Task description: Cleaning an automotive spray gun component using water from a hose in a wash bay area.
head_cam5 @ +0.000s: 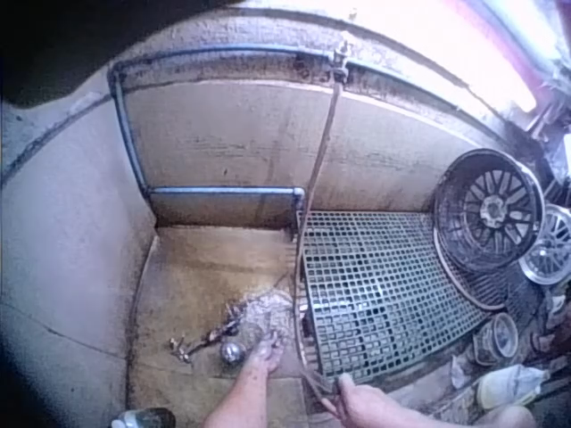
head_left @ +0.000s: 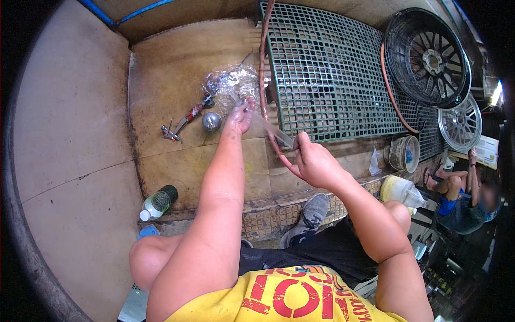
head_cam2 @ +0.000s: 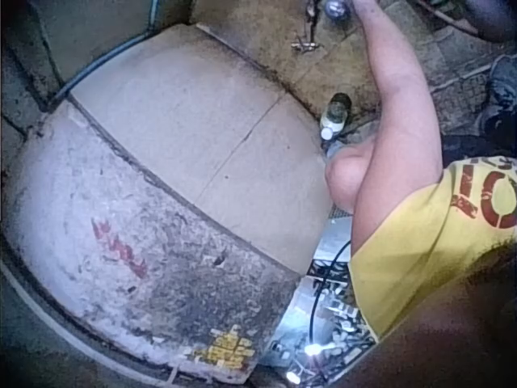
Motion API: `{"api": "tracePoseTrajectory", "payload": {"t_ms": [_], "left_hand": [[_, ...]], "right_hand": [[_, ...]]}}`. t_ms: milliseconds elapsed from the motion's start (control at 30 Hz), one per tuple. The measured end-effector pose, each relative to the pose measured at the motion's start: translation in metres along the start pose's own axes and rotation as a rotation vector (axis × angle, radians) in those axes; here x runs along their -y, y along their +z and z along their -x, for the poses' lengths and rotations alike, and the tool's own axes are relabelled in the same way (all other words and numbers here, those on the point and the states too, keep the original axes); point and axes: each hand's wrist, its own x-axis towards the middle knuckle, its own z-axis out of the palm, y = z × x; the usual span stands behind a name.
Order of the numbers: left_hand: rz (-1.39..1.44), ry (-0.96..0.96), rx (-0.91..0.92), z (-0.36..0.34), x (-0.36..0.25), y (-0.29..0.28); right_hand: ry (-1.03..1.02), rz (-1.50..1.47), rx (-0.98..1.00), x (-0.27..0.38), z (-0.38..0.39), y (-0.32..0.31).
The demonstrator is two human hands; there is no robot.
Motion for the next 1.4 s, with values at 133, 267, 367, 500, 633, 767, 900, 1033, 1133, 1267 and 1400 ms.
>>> {"api": "tracePoseTrajectory", "payload": {"t_ms": [133,267,367,500,633,767,900,1033,1133,1267,1400], "left_hand": [[-0.047,-0.023,-0.019,0.006,0.002,0.003],[-0.034,-0.049,-0.051,0.008,0.001,0.005],[-0.092,-0.089,0.012,0.007,-0.005,0.0],[-0.187,-0.083,-0.015,0.008,0.006,0.008],[-0.247,-0.07,-0.044,0.008,0.004,0.005],[-0.288,-0.028,-0.024,0.009,-0.004,0.0],[-0.357,-0.002,-0.055,0.015,0.012,0.014],[-0.354,0.002,-0.076,0.013,-0.001,0.009],[-0.298,-0.007,-0.063,0.011,0.001,0.008],[-0.441,-0.013,-0.108,0.009,-0.003,-0.001],[-0.64,-0.006,-0.256,0.01,0.021,0.006]], "right_hand": [[0.012,0.001,-0.003,-0.002,0.001,0.003],[0.019,-0.02,-0.016,-0.006,0.001,0.006],[-0.011,-0.041,-0.063,-0.006,0.0,0.002],[0.04,-0.019,-0.043,-0.004,0.003,0.0],[0.045,-0.016,-0.042,-0.001,0.003,-0.002],[0.033,-0.045,-0.051,0.005,0.002,-0.004],[0.041,-0.02,-0.061,-0.008,0.005,-0.001],[0.039,-0.029,-0.047,-0.002,0.001,-0.002],[0.008,0.014,-0.066,-0.008,-0.001,-0.001],[0.003,-0.009,-0.064,-0.008,-0.002,0.003],[0.076,0.027,0.004,-0.01,0.002,0.003]]}}
